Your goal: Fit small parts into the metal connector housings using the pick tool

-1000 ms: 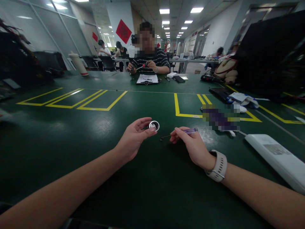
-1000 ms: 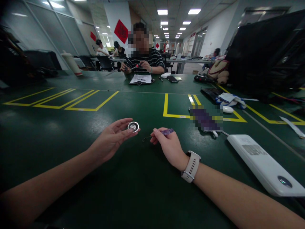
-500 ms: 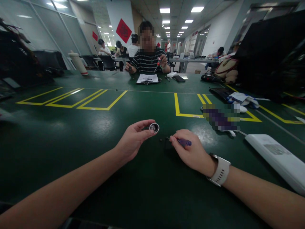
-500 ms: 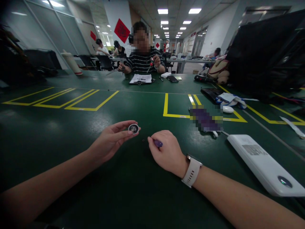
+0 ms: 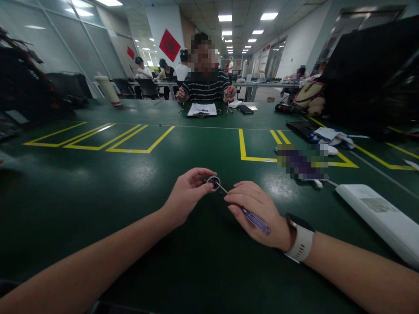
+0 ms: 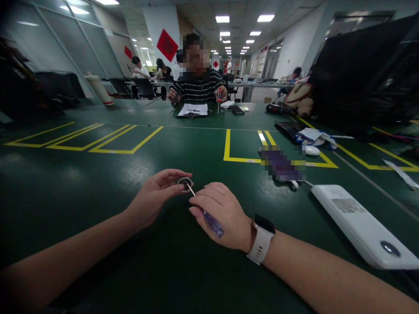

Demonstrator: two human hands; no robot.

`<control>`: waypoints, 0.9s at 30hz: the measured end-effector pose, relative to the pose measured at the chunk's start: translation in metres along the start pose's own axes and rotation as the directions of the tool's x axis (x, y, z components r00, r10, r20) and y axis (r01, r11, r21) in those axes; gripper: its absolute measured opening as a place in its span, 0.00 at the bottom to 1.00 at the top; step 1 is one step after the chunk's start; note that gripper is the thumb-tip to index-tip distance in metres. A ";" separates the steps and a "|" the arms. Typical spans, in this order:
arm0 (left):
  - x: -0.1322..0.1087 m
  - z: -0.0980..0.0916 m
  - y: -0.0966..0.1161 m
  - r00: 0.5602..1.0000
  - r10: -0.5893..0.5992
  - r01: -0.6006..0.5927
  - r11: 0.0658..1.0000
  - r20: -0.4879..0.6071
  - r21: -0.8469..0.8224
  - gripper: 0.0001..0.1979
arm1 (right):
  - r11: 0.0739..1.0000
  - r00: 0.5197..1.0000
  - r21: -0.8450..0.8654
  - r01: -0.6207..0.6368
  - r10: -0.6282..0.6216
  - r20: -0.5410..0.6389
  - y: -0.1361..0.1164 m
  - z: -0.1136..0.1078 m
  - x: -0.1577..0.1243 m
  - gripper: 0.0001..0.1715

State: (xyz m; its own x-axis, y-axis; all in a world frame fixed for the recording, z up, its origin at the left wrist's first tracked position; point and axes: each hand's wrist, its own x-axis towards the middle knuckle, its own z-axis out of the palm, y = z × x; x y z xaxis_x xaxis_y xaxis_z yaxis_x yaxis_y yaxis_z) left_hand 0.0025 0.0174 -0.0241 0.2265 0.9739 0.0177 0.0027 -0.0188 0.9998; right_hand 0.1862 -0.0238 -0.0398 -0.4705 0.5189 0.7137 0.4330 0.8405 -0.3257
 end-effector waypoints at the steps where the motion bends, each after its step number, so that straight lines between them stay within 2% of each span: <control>1: 0.000 0.000 0.000 1.000 0.007 -0.007 1.000 0.003 0.017 0.13 | 1.000 1.000 0.001 -0.010 0.010 0.012 0.000 0.000 0.000 0.10; 11: -0.002 0.002 -0.002 0.998 0.050 -0.052 0.997 0.032 0.060 0.11 | 0.998 0.998 -0.056 -0.004 0.008 0.057 0.001 0.003 0.000 0.09; 15: -0.001 0.003 -0.003 0.998 0.062 -0.062 0.995 0.002 0.079 0.09 | 0.997 0.998 -0.075 0.028 -0.024 0.062 -0.001 0.002 0.003 0.09; 24: 0.000 0.003 -0.002 0.999 0.027 -0.025 0.996 -0.023 0.083 0.10 | 0.983 0.995 -0.158 0.090 -0.081 0.063 -0.004 0.004 0.003 0.08; 27: 0.000 0.003 -0.001 0.999 0.000 0.003 0.998 -0.045 0.060 0.11 | 0.995 0.998 -0.087 0.052 -0.049 0.034 -0.004 0.003 0.003 0.08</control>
State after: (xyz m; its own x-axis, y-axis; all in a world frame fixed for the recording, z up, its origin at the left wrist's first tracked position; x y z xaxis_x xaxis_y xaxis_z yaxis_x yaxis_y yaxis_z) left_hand 0.0057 0.0170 -0.0252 0.1827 0.9830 0.0182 0.0613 -0.0298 0.9977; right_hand 0.1806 -0.0255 -0.0386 -0.5168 0.4820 0.7075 0.4730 0.8496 -0.2333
